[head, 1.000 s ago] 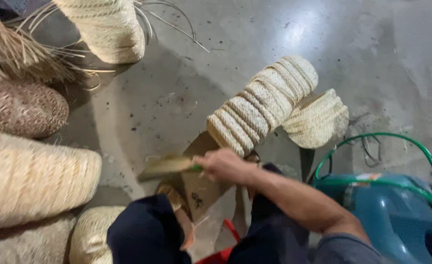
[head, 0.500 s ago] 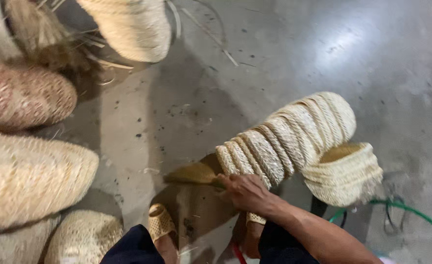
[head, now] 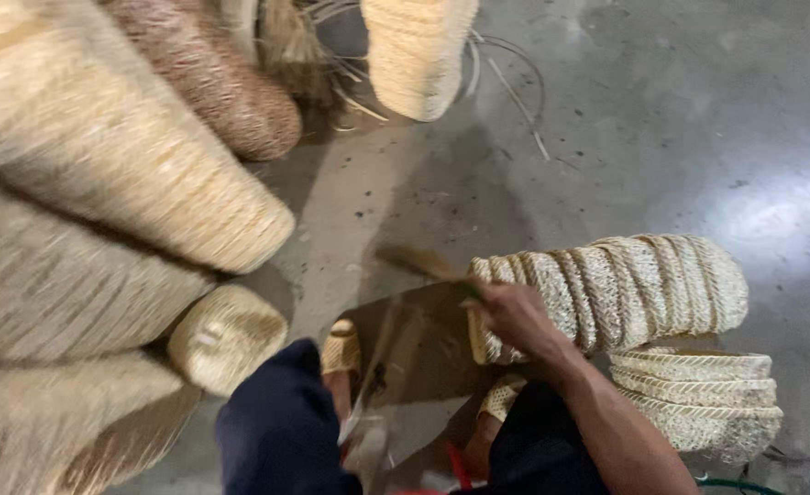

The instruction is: The person cleans various woven baskets using a small hand broom to remove debris.

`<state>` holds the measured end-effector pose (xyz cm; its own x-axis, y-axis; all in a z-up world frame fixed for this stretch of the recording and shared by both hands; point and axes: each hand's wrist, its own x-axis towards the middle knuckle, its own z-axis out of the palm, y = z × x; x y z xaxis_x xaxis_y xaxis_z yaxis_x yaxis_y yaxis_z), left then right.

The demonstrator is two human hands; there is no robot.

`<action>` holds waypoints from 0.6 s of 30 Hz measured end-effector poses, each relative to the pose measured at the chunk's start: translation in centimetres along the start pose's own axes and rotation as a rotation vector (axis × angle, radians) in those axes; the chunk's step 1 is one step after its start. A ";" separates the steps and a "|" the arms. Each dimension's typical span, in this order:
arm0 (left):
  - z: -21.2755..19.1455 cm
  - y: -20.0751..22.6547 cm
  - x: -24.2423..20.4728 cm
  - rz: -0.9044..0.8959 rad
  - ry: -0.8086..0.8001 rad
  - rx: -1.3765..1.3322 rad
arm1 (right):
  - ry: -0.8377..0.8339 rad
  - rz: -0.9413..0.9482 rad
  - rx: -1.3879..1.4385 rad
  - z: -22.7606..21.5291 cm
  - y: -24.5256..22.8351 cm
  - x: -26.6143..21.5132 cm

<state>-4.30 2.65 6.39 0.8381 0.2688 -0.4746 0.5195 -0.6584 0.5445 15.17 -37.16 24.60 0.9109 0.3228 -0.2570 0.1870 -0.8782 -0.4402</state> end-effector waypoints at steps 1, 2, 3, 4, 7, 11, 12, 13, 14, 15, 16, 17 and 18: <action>-0.8 -0.7 -0.8 -0.006 0.031 -0.006 | 0.001 0.061 -0.098 -0.5 0.1 -0.3; -1.3 -1.7 -1.6 -0.009 0.061 -0.011 | 0.090 0.056 -0.073 -0.8 0.3 -1.1; -1.6 -3.0 -2.6 -0.014 0.093 -0.015 | 0.179 0.053 -0.046 -1.0 0.8 -2.2; -1.8 -4.5 -3.8 -0.011 0.131 -0.023 | 0.244 0.065 -0.061 -1.1 1.2 -3.3; -2.4 -7.2 -4.5 0.056 0.294 -0.059 | 0.455 0.133 -0.054 -2.7 0.8 -4.3; -13.4 0.6 -0.9 0.284 0.550 -0.101 | 0.862 0.124 0.387 -6.2 -0.8 -8.4; -16.0 4.0 0.1 0.356 0.594 -0.124 | 1.010 0.072 0.556 -6.7 -1.2 -9.3; -18.0 7.7 1.2 0.434 0.592 -0.163 | 0.959 0.161 0.693 -7.1 -1.3 -10.2; -19.4 11.6 2.6 0.513 0.573 -0.215 | 0.905 0.249 0.829 -7.5 -1.0 -10.7; -19.6 15.1 3.8 0.574 0.524 -0.247 | 0.845 0.344 0.965 -7.5 -0.3 -11.2; -18.6 17.9 4.7 0.604 0.406 -0.366 | 0.858 0.347 0.998 -7.3 0.5 -11.2; -16.6 20.7 6.0 0.681 0.329 -0.274 | 0.872 0.350 1.031 -6.8 1.4 -10.8; -14.2 22.7 7.4 0.756 0.250 -0.183 | 0.886 0.353 1.064 -6.2 2.4 -10.5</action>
<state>16.05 -0.33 25.01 0.9741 -0.0394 0.2229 -0.2007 -0.6053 0.7703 8.33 -44.83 31.59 0.8500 -0.5245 -0.0483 -0.0925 -0.0583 -0.9940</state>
